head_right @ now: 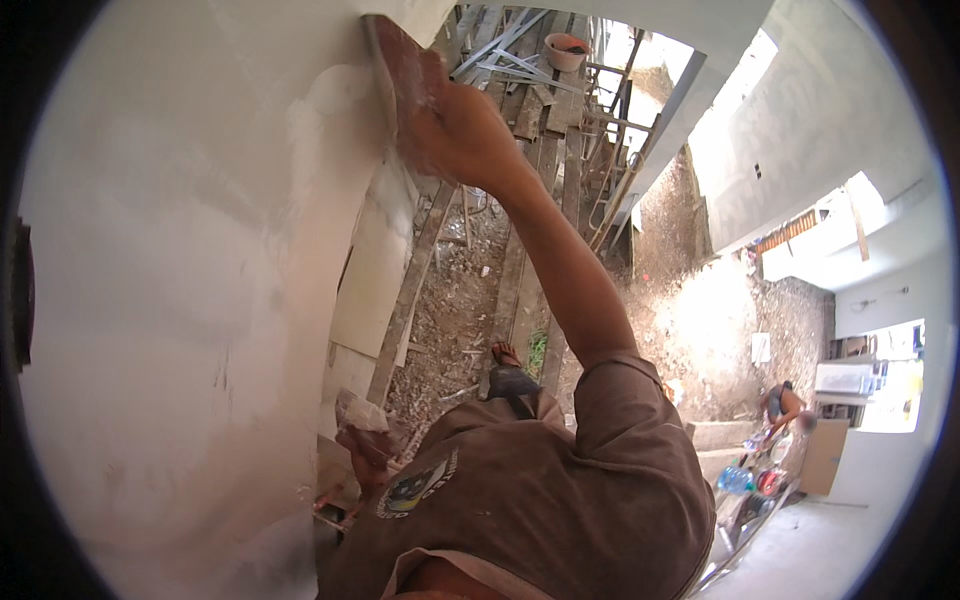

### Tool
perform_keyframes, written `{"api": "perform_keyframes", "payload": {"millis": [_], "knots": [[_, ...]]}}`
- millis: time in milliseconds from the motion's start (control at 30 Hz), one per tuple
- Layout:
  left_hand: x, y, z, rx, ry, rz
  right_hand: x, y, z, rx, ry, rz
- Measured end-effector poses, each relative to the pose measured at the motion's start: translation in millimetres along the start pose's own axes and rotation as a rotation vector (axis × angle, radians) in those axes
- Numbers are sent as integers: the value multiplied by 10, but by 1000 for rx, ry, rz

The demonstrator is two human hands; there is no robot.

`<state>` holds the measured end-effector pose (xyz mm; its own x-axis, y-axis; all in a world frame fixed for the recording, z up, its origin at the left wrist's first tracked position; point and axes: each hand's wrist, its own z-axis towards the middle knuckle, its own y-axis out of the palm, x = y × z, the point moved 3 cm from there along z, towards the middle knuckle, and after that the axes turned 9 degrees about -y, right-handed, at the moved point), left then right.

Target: The person applies a white substance to a wall section using two red scrapers, repeatedly loading material onto one scraper and smoothing it onto the surface.

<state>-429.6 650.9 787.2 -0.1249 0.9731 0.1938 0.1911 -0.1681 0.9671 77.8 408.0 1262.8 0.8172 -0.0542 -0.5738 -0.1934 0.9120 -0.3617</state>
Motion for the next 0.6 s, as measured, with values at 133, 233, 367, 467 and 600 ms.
{"api": "perform_keyframes", "payload": {"millis": [133, 233, 367, 467, 600], "knots": [[85, -367, -32, 81, 18, -170, 519, -408, -472, 245, 434, 447], [-165, 240, 146, 124, -136, -469, 1562, -420, -822, 712, 433, 926], [-27, 732, 268, -43, -94, -720, 2276, 451, -526, 829, 487, 1380], [115, 1057, 618, 17, -65, -505, 2824, 699, -205, 867, 435, 1529], [308, 1416, 676, 144, 24, -225, 2993, 862, 342, 882, 433, 1598]]}}
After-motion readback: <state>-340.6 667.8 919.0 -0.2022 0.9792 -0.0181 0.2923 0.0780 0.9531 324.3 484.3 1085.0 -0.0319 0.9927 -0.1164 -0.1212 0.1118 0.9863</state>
